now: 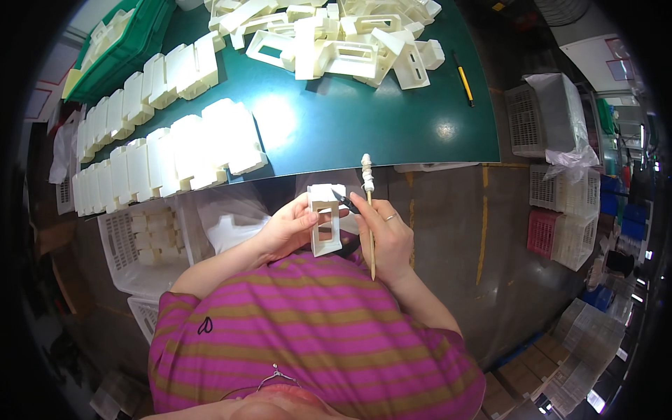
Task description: Cleaning and deburring plastic light fixture housings using a brush and sorting them into bins.
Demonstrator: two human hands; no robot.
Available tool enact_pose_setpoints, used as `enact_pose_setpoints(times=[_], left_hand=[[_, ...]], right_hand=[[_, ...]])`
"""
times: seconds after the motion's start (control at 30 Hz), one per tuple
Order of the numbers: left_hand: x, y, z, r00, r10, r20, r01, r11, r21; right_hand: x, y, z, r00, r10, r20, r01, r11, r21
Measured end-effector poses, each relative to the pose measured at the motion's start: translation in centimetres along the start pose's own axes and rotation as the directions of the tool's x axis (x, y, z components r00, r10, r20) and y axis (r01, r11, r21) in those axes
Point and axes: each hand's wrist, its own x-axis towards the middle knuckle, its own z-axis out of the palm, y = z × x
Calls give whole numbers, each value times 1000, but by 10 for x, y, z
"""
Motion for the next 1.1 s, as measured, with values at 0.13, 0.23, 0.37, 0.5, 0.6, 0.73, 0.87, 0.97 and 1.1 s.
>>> enact_pose_setpoints(times=[0.13,0.23,0.37,0.5,0.6,0.73,0.87,0.97,1.1], left_hand=[[-2,-2,2,998,58,-14,-58,998,5],[-2,-3,4,998,66,-10,-66,998,7],[-3,-9,-4,997,74,5,-74,997,19],[-6,0,8,972,179,151,-205,962,178],[-5,1,11,990,139,-5,-139,990,19],[1,-9,1,970,239,-47,-229,961,155],[-2,-11,-3,896,440,-64,-348,784,514],[-11,-3,7,870,493,-21,-399,728,558],[-1,-6,1,864,501,-48,-343,657,671]], right_hand=[[-1,0,-1,1000,-6,-7,6,1000,-24],[-3,-1,-3,1000,10,-16,-11,999,-33],[-4,5,-2,998,40,-43,-41,999,-35],[-2,23,-9,987,127,-102,-135,988,-73],[2,20,-19,984,32,-175,-3,986,166],[-7,17,-16,991,15,-132,74,763,643],[-12,5,-2,988,141,-63,-44,645,763],[-9,32,4,895,430,122,-356,522,775],[-13,20,1,970,107,-219,125,553,824]])
